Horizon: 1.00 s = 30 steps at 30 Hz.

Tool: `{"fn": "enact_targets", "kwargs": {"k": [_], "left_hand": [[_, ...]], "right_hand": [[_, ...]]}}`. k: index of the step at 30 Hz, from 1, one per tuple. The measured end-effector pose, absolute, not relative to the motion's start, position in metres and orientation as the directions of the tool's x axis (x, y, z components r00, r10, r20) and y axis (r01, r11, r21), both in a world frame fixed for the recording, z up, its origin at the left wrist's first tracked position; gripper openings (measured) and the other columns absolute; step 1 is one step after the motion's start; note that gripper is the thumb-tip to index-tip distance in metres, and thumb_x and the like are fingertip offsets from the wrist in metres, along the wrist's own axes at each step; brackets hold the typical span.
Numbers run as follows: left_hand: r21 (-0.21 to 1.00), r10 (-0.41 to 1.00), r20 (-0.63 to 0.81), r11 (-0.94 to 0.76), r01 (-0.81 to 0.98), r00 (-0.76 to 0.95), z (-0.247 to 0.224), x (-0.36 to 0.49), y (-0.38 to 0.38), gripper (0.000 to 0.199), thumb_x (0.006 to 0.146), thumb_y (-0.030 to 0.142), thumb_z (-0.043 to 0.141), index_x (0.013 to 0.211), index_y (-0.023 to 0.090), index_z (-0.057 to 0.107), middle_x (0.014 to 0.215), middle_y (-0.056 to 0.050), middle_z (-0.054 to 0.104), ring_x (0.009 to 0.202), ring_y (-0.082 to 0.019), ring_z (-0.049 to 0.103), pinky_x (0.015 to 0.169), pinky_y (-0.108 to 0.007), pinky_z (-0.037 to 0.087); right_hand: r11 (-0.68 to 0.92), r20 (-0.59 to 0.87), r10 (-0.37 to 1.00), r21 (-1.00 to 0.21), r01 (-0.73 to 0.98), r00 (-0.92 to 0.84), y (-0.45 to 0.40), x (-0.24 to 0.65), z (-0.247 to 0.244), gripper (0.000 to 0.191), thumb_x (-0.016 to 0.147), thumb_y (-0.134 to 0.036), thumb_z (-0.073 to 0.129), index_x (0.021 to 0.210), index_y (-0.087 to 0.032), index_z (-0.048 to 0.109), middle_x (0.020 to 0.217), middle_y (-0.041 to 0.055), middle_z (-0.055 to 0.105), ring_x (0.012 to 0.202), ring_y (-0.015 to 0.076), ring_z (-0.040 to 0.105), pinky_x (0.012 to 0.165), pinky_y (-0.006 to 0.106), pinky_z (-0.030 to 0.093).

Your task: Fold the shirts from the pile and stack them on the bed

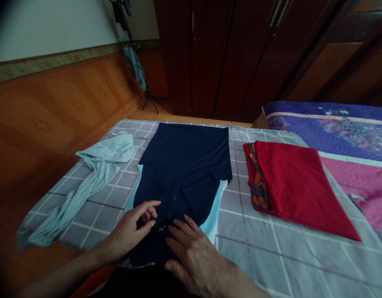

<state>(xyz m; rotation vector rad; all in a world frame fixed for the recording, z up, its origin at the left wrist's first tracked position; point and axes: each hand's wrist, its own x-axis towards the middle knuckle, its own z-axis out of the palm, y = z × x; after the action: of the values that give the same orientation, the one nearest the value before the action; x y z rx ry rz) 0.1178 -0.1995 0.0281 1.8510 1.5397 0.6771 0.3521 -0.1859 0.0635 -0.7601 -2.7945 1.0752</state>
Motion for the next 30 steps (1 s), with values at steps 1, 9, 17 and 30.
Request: {"fn": "enact_targets", "kwargs": {"k": [1,9,17,30], "left_hand": [[0.763,0.984,-0.005,-0.111,0.637,0.177,0.029,0.121,-0.2,0.041,0.079,0.011,0.05,0.118,0.023,0.052,0.087,0.001,0.061,0.07,-0.011,0.057,0.069,-0.023,0.05],[0.734,0.846,-0.037,-0.338,0.589,0.532,0.029,0.123,-0.223,0.065,0.081,0.014,0.054,0.141,0.027,0.031,0.117,-0.003,0.064,0.11,-0.018,0.057,0.097,-0.034,0.045],[0.516,0.664,0.127,-0.679,0.522,0.737,0.012,0.098,-0.243,0.047,0.088,0.024,0.056,0.132,0.021,0.045,0.115,-0.01,0.066,0.109,-0.025,0.06,0.092,-0.037,0.049],[0.183,0.771,-0.118,-0.602,0.777,0.626,0.029,0.028,-0.221,0.092,0.067,-0.004,0.042,0.149,0.024,0.013,0.154,-0.006,0.021,0.14,-0.024,0.023,0.113,-0.044,0.028]], "right_hand": [[0.632,-0.134,0.456,-0.648,0.425,-0.88,-0.188,0.349,0.064,0.043,0.097,-0.039,0.037,0.131,-0.018,0.051,0.14,0.0093,0.046,0.135,0.022,0.032,0.115,0.046,0.016],[0.671,-0.091,0.486,-0.599,0.438,-0.869,-0.201,0.355,0.064,0.041,0.095,-0.039,0.041,0.13,-0.021,0.053,0.138,0.0082,0.049,0.132,0.0218,0.038,0.114,0.044,0.022],[0.79,-0.073,0.474,-0.405,0.461,-0.877,-0.204,0.375,0.068,0.04,0.085,-0.019,0.05,0.125,-0.022,0.058,0.13,0.0029,0.057,0.124,0.0221,0.048,0.107,0.041,0.038],[0.84,0.251,0.499,0.094,0.534,-0.83,-0.193,0.434,0.015,0.072,0.075,-0.005,0.042,0.145,-0.021,0.031,0.146,0.009,0.035,0.128,0.0271,0.043,0.096,0.043,0.047]]}}
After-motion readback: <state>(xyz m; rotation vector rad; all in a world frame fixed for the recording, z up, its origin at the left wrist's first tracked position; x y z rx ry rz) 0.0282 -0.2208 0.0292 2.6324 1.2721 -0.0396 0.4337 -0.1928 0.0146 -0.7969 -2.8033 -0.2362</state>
